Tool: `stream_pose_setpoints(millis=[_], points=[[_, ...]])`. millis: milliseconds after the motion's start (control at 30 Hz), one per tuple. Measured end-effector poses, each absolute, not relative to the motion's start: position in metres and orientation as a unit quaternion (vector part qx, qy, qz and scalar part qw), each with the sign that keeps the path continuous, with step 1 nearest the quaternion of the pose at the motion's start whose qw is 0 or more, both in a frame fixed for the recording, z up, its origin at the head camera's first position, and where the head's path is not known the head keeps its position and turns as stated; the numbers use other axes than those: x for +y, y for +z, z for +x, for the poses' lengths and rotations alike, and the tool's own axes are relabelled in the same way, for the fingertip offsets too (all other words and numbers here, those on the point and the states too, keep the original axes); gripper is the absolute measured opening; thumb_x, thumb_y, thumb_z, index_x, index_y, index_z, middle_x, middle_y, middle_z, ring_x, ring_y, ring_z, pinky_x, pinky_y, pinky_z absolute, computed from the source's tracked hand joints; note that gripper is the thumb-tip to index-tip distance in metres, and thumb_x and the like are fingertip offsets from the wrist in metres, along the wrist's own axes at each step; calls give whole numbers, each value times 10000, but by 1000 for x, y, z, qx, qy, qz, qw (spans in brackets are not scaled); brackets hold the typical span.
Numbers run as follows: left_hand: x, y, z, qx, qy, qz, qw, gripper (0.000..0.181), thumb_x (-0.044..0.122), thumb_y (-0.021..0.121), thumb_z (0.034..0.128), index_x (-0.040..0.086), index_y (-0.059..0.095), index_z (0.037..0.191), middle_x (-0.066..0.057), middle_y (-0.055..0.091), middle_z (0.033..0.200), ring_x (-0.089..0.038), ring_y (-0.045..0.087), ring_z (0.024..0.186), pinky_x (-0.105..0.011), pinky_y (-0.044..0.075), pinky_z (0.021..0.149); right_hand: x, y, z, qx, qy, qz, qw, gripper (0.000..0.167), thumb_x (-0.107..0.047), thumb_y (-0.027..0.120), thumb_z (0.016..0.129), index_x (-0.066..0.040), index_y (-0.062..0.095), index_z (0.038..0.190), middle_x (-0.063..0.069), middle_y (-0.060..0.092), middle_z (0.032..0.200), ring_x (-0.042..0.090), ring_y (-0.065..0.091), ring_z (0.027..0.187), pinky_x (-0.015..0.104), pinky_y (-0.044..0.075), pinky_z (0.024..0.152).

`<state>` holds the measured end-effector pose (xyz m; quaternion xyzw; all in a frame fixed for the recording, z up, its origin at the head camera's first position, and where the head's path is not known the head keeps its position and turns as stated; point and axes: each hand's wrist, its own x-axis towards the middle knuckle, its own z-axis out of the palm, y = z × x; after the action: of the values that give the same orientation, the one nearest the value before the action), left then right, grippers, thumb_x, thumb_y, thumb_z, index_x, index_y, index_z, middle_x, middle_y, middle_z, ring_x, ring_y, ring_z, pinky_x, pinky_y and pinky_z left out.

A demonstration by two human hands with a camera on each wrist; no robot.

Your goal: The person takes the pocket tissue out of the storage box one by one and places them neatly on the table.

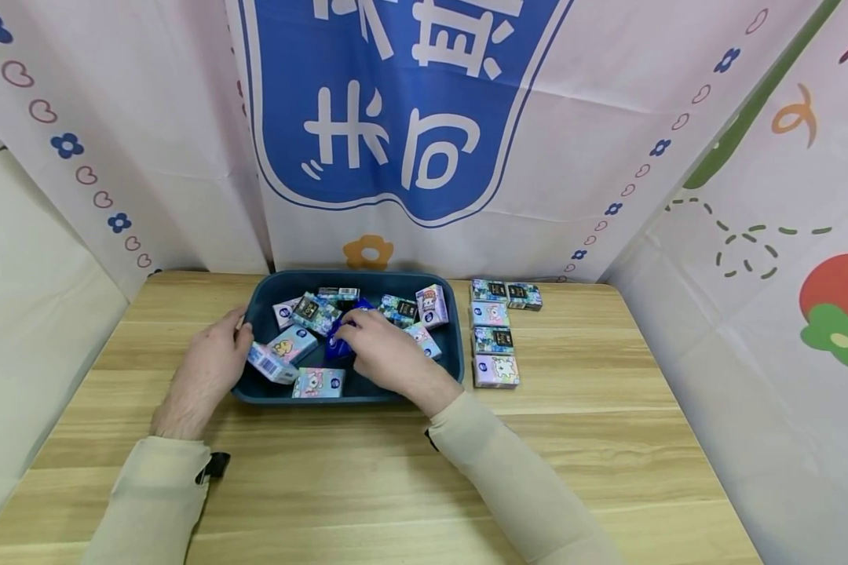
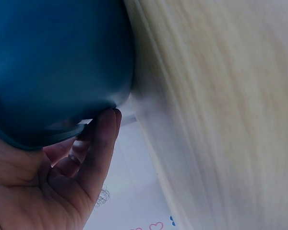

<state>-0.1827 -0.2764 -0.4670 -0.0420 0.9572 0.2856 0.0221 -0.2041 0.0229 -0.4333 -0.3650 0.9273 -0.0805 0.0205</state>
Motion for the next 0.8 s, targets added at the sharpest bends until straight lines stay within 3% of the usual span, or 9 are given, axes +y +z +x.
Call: stream_pose_setpoints(millis=[800], points=[[-277, -467, -183, 956, 288, -45, 30, 632, 280, 370, 1278, -82, 333, 1795, -484, 473, 1708, -691, 507, 1582, -842, 468, 1255, 80, -399, -215, 932, -167, -323, 10, 446, 23, 700, 1080, -67, 765, 1512, 150, 631, 1711, 371, 585, 1620, 499, 545, 1356]])
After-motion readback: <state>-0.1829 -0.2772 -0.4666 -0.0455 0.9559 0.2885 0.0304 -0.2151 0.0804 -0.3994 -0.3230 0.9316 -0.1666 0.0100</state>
